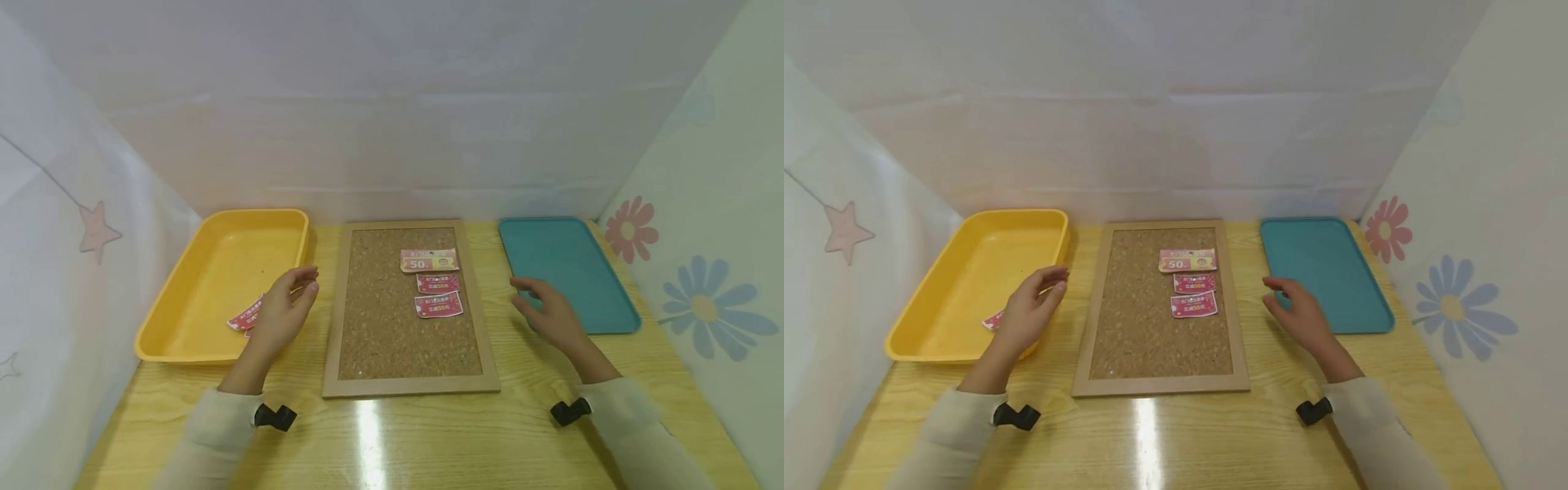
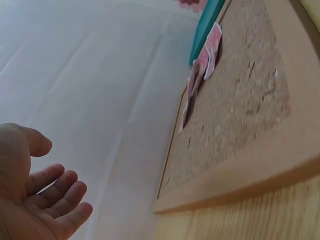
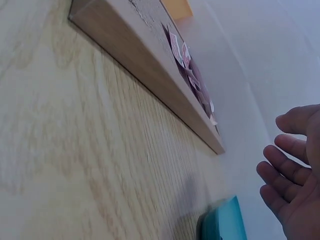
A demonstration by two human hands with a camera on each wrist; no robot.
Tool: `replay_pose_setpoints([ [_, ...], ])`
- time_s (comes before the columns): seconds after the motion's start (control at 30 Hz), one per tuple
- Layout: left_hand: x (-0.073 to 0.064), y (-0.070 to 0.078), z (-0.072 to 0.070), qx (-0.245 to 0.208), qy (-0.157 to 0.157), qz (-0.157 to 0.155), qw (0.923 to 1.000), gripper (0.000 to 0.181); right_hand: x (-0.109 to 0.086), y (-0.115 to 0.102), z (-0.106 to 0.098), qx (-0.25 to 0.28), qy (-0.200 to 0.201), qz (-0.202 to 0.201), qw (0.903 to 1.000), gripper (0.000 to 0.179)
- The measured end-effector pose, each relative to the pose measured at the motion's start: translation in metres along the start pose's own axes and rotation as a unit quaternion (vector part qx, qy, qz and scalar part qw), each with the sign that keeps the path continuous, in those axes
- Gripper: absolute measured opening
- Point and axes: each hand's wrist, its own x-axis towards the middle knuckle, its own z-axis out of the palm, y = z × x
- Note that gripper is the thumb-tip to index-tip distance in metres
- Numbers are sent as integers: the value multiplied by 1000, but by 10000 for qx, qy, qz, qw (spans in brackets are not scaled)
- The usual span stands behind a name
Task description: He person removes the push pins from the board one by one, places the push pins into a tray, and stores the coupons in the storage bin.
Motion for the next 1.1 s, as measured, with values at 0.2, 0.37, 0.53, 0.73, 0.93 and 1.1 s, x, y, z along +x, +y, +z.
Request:
replay_pose_setpoints([
  [0.2, 0, 12, 17, 136, -130, 177, 9997, 43, 3, -8, 9, -62, -11, -98, 9999, 49],
  [0.37, -1, 21, 37, 358, -459, 243, 9980, 48, 6, -15, 19, -79, -55, -207, 9997, 52],
  [0.53, 0, 28, 53, 401, -701, 252, 9964, 51, 13, -17, 31, -174, -52, -362, 9992, 56],
  [0.73, 3, 30, 64, 347, -791, 419, 9954, 52, 21, -26, 40, 29, -92, -316, 9995, 59],
  [0.93, 8, 30, 74, 346, -871, 402, 9948, 48, 27, -35, 47, 115, -106, -500, 9986, 57],
  [1.1, 12, 29, 81, 347, -933, 379, 9943, 47, 29, -41, 54, 199, -178, -408, 9988, 56],
])
